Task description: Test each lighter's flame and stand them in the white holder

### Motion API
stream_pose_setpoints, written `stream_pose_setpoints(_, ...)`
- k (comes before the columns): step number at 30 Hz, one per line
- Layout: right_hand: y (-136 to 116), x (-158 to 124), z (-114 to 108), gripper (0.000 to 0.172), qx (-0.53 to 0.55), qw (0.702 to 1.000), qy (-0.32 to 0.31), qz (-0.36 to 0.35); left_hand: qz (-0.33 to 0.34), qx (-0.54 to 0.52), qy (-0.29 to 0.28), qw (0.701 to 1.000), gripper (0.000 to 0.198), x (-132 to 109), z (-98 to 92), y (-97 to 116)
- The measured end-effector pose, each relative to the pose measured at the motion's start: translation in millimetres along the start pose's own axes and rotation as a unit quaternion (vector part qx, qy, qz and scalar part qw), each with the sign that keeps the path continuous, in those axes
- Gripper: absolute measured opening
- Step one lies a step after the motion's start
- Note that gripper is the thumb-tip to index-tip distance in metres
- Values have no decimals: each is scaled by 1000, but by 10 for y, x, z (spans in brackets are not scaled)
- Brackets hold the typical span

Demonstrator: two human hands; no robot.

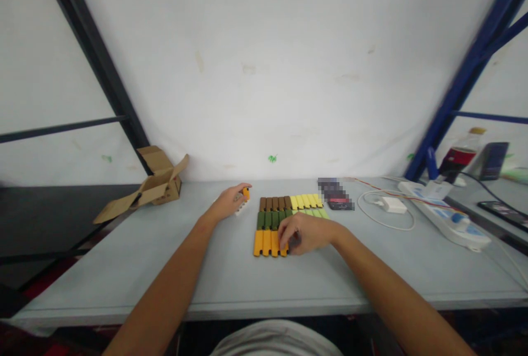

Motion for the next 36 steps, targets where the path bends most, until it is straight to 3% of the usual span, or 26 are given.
stream_pose_setpoints(7, -9, 5, -1, 33, -25, 1000, 5, 0, -30, -1, -6, 1000, 53, -29, -2, -89)
stream_pose_setpoints(13, -37, -11, -9, 30, -38, 999, -15, 13, -66, 55, 50, 995, 58, 6, 14, -244)
stream_pose_setpoints(18, -37, -34, 8, 23, -38, 999, -33, 5, -79, 32, 54, 995, 33, 16, 15, -255)
stream_pose_setpoints(21, -65, -59, -42, 14, -23, 1000, -16, -5, -75, 23, 49, 996, 29, 14, 10, -233)
stream_pose_setpoints(25, -30, -81, -197, 26, 14, 996, 77, 43, -78, 14, 44, 996, 32, 7, 5, -215)
stream_pose_setpoints(27, 36, -84, -272, 32, 84, 983, 145, 69, -78, 15, 41, 996, 33, 7, 0, -205)
stream_pose_setpoints(32, 271, -119, -448, 30, 187, 917, 344, 75, -75, 21, 36, 996, 32, 16, -9, -207)
stream_pose_setpoints(36, 450, -198, -540, 40, 208, 866, 443, 106, -73, 27, 27, 997, 33, 23, 7, -244)
Point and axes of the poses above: each hand's wrist, its own x-axis towards the middle knuckle, its own z-axis out of the palm, y = z × x, the point moved 5 cm from there along x, towards the middle knuckle
